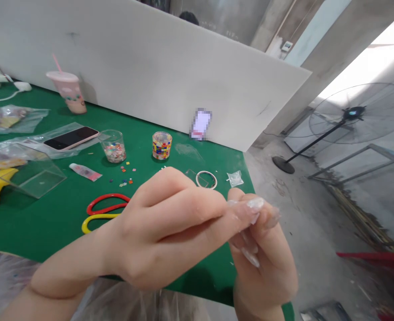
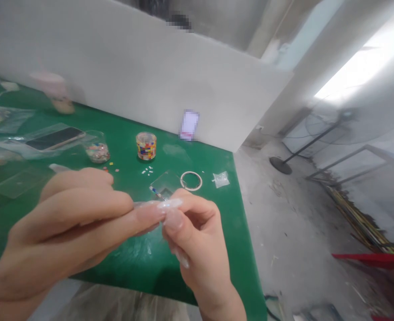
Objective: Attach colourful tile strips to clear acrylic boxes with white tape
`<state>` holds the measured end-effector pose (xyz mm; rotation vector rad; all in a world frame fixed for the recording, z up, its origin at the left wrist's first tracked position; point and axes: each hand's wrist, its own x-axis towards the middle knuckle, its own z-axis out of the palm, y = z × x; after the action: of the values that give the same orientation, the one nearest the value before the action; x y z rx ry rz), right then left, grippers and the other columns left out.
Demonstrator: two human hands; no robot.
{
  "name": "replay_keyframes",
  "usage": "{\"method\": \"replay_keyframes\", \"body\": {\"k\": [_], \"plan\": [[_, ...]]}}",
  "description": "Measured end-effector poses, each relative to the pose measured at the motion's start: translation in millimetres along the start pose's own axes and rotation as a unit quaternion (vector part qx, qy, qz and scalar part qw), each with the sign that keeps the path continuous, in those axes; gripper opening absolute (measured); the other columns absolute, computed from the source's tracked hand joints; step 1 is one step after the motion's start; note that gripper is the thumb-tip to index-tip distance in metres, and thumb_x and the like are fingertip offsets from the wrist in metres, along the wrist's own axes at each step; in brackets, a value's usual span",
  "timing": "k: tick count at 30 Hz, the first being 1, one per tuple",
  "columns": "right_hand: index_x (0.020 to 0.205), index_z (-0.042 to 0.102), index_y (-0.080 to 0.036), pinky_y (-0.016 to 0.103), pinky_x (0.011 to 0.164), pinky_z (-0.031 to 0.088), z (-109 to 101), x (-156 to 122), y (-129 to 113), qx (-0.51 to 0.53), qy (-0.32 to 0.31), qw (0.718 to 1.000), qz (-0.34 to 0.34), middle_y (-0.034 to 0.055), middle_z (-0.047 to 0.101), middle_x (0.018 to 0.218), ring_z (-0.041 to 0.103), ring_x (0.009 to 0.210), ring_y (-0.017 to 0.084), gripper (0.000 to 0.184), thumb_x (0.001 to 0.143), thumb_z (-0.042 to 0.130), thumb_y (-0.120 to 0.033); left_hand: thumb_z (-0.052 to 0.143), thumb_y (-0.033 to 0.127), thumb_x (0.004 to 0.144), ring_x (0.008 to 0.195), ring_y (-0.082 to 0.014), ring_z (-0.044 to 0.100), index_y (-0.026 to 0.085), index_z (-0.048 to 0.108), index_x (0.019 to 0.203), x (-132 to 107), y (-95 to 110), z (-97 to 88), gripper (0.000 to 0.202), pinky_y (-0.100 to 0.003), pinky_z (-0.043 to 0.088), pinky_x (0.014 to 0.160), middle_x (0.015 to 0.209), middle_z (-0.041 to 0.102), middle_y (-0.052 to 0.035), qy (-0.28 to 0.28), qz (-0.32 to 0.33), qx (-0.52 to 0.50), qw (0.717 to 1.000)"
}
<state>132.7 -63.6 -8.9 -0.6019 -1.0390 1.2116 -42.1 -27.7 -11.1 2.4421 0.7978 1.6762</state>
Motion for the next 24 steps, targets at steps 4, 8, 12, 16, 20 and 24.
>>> {"method": "replay_keyframes", "body": {"k": [4, 8, 12, 16, 20, 24], "plan": [[0.068, 0.066, -0.025, 0.03, 0.04, 0.015, 0.6, -0.7, -0.9, -0.031, 0.014, 0.999, -0.021, -0.0051, 0.037, 0.063, 0.026, 0.05, 0.01, 0.039, 0.101, 0.07, -0.045, 0.067, 0.012, 0.104, 0.064, -0.0142, 0.055, 0.026, 0.078, 0.124, 12.4, 12.0, -2.0, 0.027, -0.028, 0.061, 0.076, 0.073, 0.063, 0.0038, -0.04, 0.067, 0.062, 0.995], [0.064, 0.065, -0.024, 0.029, 0.042, 0.021, -1.5, 1.0, -2.0, -0.056, 0.024, 0.998, -0.026, -0.0052, 0.038, 0.061, 0.029, 0.049, 0.009, 0.042, 0.101, 0.071, -0.044, 0.058, 0.008, 0.106, 0.067, -0.0114, 0.058, 0.021, 0.077, 0.122, 22.5, 12.0, -1.0, 0.028, -0.024, 0.058, 0.068, 0.084, 0.069, 0.0013, -0.039, 0.106, 0.051, 0.992], [0.071, 0.073, -0.024, 0.029, 0.043, 0.025, -5.2, 0.7, -2.1, -0.081, 0.026, 0.996, -0.014, -0.0018, 0.049, 0.067, 0.038, 0.052, 0.011, 0.042, 0.104, 0.065, -0.049, 0.06, 0.007, 0.101, 0.072, -0.0106, 0.062, 0.021, 0.077, 0.121, 24.9, 12.5, 0.7, 0.03, -0.022, 0.057, 0.065, 0.094, 0.071, -0.0005, -0.052, 0.067, 0.023, 0.996], [0.073, 0.074, -0.024, 0.027, 0.041, 0.021, -5.1, -0.3, -2.8, -0.078, 0.035, 0.996, -0.014, -0.004, 0.046, 0.064, 0.029, 0.048, 0.008, 0.041, 0.104, 0.067, -0.05, 0.058, 0.004, 0.094, 0.064, -0.0102, 0.058, 0.02, 0.079, 0.117, 27.2, 14.5, -0.2, 0.035, -0.021, 0.055, 0.057, 0.085, 0.067, -0.0004, -0.038, 0.035, -0.049, 0.997], [0.079, 0.08, -0.028, 0.026, 0.041, 0.02, -1.2, -0.5, -2.9, -0.068, 0.054, 0.996, -0.019, -0.0053, 0.043, 0.062, 0.024, 0.047, 0.008, 0.029, 0.098, 0.076, -0.049, 0.055, 0.002, 0.091, 0.065, -0.0106, 0.058, 0.02, 0.079, 0.115, 30.0, 15.4, 0.1, 0.038, -0.021, 0.053, 0.052, 0.085, 0.067, -0.0006, -0.045, 0.008, -0.109, 0.993], [0.089, 0.085, -0.035, 0.026, 0.047, 0.029, 0.0, -1.3, -3.2, -0.074, 0.056, 0.995, -0.037, -0.0028, 0.053, 0.065, 0.038, 0.052, 0.011, 0.019, 0.098, 0.076, -0.049, 0.058, -0.003, 0.086, 0.068, -0.0086, 0.059, 0.019, 0.077, 0.111, 29.0, 16.4, 6.3, 0.038, -0.018, 0.052, 0.054, 0.082, 0.062, 0.0022, -0.021, -0.012, -0.157, 0.987]]}}
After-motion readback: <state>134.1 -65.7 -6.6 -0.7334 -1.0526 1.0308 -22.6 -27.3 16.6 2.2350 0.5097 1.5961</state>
